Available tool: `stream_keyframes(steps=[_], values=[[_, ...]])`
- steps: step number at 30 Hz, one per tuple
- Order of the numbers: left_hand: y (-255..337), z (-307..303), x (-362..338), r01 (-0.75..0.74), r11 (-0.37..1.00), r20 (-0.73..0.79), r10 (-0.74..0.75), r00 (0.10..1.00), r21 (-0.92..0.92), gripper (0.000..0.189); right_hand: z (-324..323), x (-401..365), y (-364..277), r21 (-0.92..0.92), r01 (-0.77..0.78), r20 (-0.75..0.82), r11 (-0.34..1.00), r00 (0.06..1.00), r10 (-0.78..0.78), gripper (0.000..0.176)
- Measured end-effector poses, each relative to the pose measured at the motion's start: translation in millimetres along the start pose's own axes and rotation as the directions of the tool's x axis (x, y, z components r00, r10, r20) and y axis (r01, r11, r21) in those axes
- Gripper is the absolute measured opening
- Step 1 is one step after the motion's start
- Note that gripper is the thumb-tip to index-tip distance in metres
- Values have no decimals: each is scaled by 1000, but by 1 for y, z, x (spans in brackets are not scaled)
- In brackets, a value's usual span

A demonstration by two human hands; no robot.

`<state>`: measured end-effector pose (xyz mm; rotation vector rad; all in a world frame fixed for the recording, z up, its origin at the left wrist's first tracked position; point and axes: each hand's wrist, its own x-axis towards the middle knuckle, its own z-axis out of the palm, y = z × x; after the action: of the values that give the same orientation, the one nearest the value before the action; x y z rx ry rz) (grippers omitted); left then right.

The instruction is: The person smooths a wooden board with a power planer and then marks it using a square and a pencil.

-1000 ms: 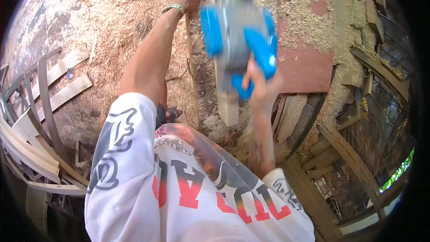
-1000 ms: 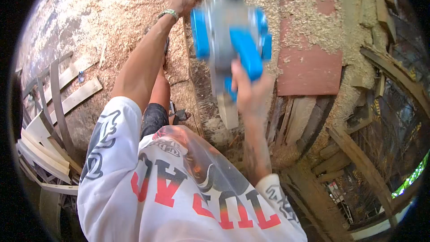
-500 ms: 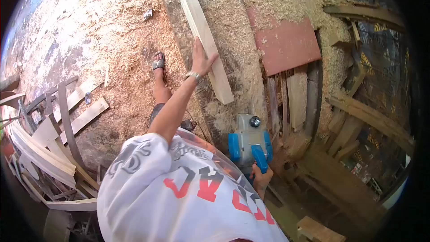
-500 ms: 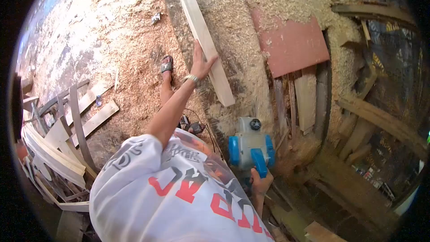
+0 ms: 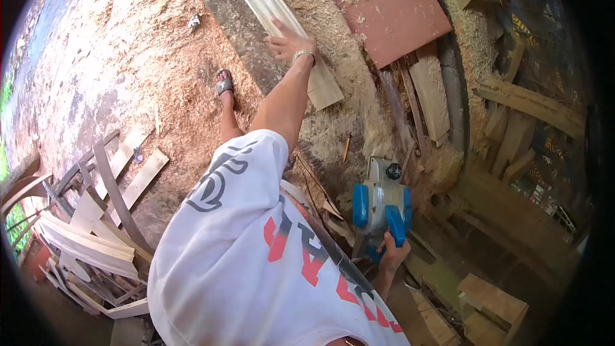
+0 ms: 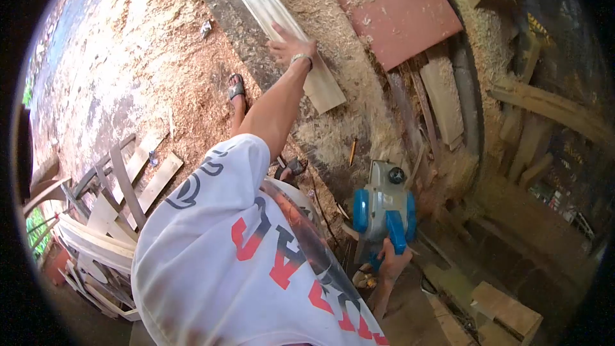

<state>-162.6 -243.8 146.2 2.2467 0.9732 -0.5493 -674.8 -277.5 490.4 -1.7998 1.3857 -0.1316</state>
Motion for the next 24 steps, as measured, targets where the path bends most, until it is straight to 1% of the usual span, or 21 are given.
stream_keyframes(steps=[2, 3, 6, 10, 11, 14, 15, 18, 19, 20, 21, 22, 24], values=[[0, 8, 3, 7, 1000, -44, -6, 999, 7, 144, 0, -1, 6, 31, 15, 24, 999, 1000, -16, 17], [-1, 4, 4, -15, 997, 54, 19, 998, -76, 142, 1, 0, 9, 46, 23, 32, 999, 999, -25, 16], [-2, 4, 1, -51, 997, 23, 52, 998, -51, 142, 4, 1, 12, 16, -33, 61, 999, 998, 32, 16], [-6, -14, -1, -78, 995, 101, 83, 991, -58, 144, 12, 3, 14, -1, -110, 37, 994, 993, 110, 16], [-12, -6, 7, -121, 989, 81, 127, 989, -80, 147, 12, 5, 19, -6, -120, 42, 993, 992, 120, 16], [-27, -33, 6, -172, 982, 149, 183, 972, -84, 145, 15, 9, 23, 11, -121, 65, 993, 991, 120, 17], [-37, -47, 1, -246, 966, 118, 254, 960, -81, 140, 16, 9, 24, 22, -118, 72, 993, 991, 116, 17], [-71, -82, 4, -361, 930, 155, 367, 917, -67, 127, 15, 13, 32, 21, -135, 109, 991, 985, 131, 19], [-98, -65, 28, -523, 848, 43, 528, 848, -90, 116, 15, 14, 34, 15, -130, 92, 991, 987, 129, 18], [-111, -66, 34, -480, 825, 92, 525, 846, -298, 114, 16, 14, 36, 12, -127, 75, 992, 989, 125, 18], [-125, -72, 35, -407, 771, 143, 532, 835, -491, 112, 17, 14, 39, 7, -124, 57, 992, 991, 123, 18], [-138, -71, 39, -306, 688, 191, 545, 816, -658, 110, 16, 14, 44, 27, -123, 55, 992, 991, 122, 18], [-144, -60, 41, -360, 688, 77, 516, 853, -630, 113, 11, 15, 57, 66, -123, 49, 990, 992, 119, 19]])
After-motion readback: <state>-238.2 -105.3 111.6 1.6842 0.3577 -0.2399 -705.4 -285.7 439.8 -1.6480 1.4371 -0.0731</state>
